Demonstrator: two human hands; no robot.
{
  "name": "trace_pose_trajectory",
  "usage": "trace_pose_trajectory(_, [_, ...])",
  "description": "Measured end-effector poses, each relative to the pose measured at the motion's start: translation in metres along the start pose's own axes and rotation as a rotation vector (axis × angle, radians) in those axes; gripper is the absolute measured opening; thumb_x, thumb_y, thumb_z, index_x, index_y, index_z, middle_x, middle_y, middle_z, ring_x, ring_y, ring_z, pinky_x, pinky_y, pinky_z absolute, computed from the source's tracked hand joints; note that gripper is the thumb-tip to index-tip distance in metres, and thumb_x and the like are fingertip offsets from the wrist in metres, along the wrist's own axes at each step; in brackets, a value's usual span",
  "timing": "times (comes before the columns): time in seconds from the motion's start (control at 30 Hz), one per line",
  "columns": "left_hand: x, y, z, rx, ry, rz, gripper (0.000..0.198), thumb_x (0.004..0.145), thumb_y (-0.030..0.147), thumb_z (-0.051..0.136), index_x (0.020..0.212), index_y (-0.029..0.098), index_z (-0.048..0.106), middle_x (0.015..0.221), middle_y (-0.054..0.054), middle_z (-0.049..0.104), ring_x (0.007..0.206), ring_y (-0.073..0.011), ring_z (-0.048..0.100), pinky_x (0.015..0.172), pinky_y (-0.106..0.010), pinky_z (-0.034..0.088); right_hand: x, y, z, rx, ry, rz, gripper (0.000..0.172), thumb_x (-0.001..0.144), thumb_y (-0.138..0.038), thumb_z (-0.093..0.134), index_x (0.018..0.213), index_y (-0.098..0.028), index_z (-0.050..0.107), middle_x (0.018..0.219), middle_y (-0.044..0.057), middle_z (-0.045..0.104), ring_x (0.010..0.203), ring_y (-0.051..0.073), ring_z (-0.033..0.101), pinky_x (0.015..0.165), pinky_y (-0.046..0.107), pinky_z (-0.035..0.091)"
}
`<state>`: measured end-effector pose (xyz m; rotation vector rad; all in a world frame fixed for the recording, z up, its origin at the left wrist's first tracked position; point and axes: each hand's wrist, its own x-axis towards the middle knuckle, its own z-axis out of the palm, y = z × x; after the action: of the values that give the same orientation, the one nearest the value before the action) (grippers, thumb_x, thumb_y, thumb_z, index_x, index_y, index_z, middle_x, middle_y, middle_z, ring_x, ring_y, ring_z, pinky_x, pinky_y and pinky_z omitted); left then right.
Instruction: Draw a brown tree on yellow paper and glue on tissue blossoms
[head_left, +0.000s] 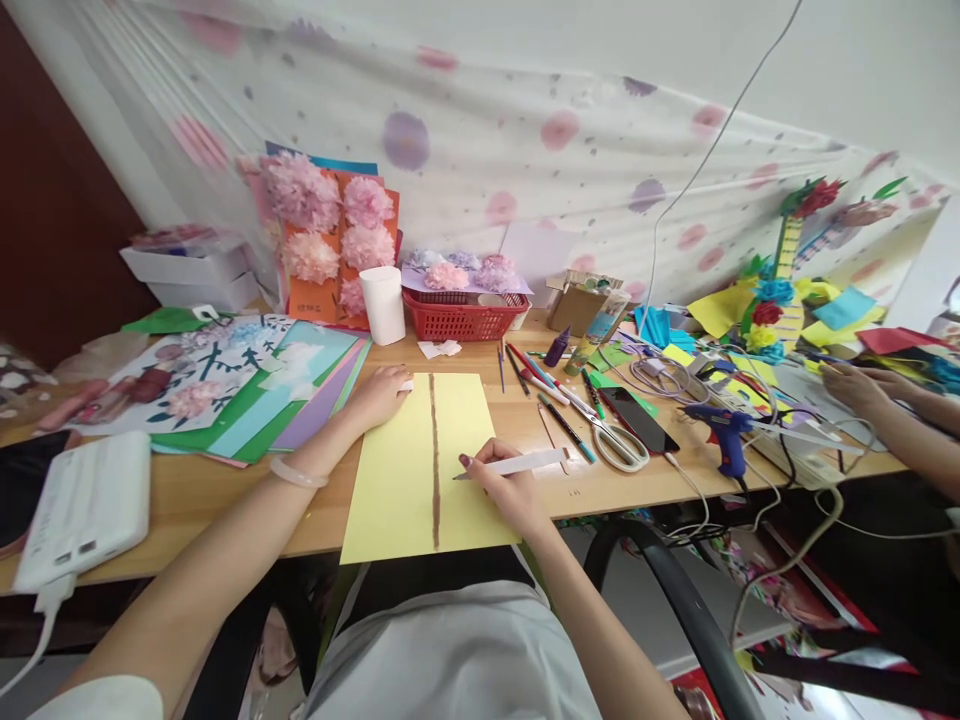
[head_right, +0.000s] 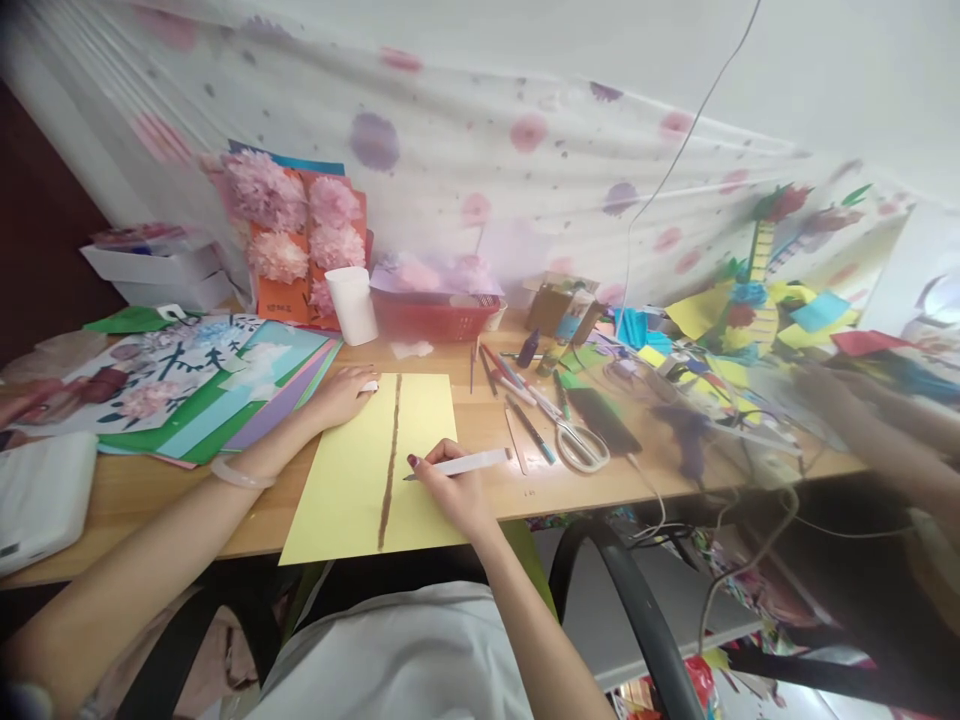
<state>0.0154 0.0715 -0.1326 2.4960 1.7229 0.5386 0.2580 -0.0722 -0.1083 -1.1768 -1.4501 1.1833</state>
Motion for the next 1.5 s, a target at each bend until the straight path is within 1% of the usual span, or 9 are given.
trace_pose_trajectory(0.33, [-0.001,0.005,-0.004,-0.041,0.063,0.046,0.032,0.088,0.019,0.045,0.114,0.017,0.065,0.124,-0.011,0.064,0.12,-0.0264,0.055,0.105,-0.042,0.041,-0.004,0.001,-0.002,0.045,0.007,-0.023,0.036,0.074,-0.05,0.071,0.07,-0.021,0.05,0.053,-0.007,0.042,0.048,0.009,0.033,0.048,0.024,0.025])
trace_pose_trajectory(0.5, [-0.005,0.027,-0.018,-0.043,0.174,0.136,0.022,0.089,0.016,0.046,0.098,0.016,0.066,0.106,-0.011,0.068,0.104,-0.026,0.06,0.092,-0.04,0.046,-0.006,0.006,-0.005,0.096,0.014,-0.083,0.028,0.079,-0.046,0.07,0.09,-0.021,0.064,0.064,-0.002,0.052,0.056,0.012,0.044,0.051,0.025,0.034])
trace_pose_trajectory(0.63, [-0.009,0.046,-0.022,-0.001,0.224,0.253,0.02,0.092,0.025,0.051,0.078,0.018,0.063,0.079,-0.007,0.068,0.08,-0.0231,0.062,0.079,-0.037,0.046,0.004,0.011,-0.009,0.238,0.072,-0.075,0.034,0.086,-0.049,0.059,0.105,-0.022,0.067,0.077,0.003,0.06,0.064,0.015,0.051,0.056,0.027,0.04])
trace_pose_trajectory(0.73, [-0.011,0.056,-0.02,0.02,0.246,0.348,0.026,0.093,0.035,0.053,0.075,0.018,0.061,0.074,-0.005,0.067,0.077,-0.0215,0.06,0.08,-0.036,0.044,0.017,0.003,-0.009,0.257,0.161,-0.118,0.035,0.087,-0.049,0.055,0.101,-0.021,0.069,0.077,0.004,0.063,0.066,0.016,0.052,0.06,0.028,0.041])
trace_pose_trajectory(0.87, [-0.014,0.062,-0.02,0.033,0.27,0.411,0.034,0.097,0.038,0.045,0.073,0.018,0.058,0.07,-0.005,0.065,0.076,-0.0206,0.059,0.084,-0.037,0.042,0.03,-0.012,-0.004,0.191,0.204,-0.171,0.028,0.087,-0.043,0.054,0.094,-0.021,0.07,0.061,-0.002,0.05,0.058,0.014,0.042,0.055,0.026,0.033])
trace_pose_trajectory(1.0, [-0.016,0.064,-0.022,0.048,0.283,0.439,0.036,0.099,0.036,0.038,0.074,0.018,0.058,0.068,-0.005,0.064,0.072,-0.0196,0.059,0.091,-0.04,0.04,0.032,-0.015,0.0,0.171,0.191,-0.145,0.029,0.088,-0.043,0.053,0.093,-0.02,0.069,0.058,-0.004,0.042,0.055,0.012,0.036,0.052,0.026,0.027])
trace_pose_trajectory(1.27, [-0.017,0.064,-0.025,0.061,0.266,0.495,0.025,0.096,0.026,0.043,0.074,0.02,0.055,0.063,0.0,0.06,0.066,-0.0173,0.057,0.098,-0.044,0.038,0.032,-0.017,0.006,0.149,0.134,-0.14,0.03,0.088,-0.046,0.054,0.084,-0.019,0.066,0.057,-0.004,0.045,0.054,0.012,0.04,0.052,0.026,0.029])
trace_pose_trajectory(1.37, [-0.017,0.067,-0.024,0.044,0.262,0.517,0.024,0.093,0.022,0.045,0.07,0.02,0.052,0.06,0.0,0.058,0.063,-0.0171,0.056,0.091,-0.039,0.043,0.034,-0.019,0.008,0.125,0.11,-0.147,0.027,0.086,-0.047,0.058,0.079,-0.02,0.059,0.058,-0.004,0.049,0.052,0.011,0.041,0.051,0.025,0.031])
trace_pose_trajectory(1.5, [-0.021,0.073,-0.021,0.002,0.292,0.496,0.024,0.089,0.019,0.044,0.066,0.021,0.051,0.058,-0.001,0.058,0.057,-0.0168,0.054,0.065,-0.03,0.043,0.037,-0.022,0.014,0.083,0.102,-0.188,0.032,0.083,-0.049,0.063,0.072,-0.022,0.049,0.056,-0.005,0.052,0.049,0.011,0.044,0.048,0.023,0.033])
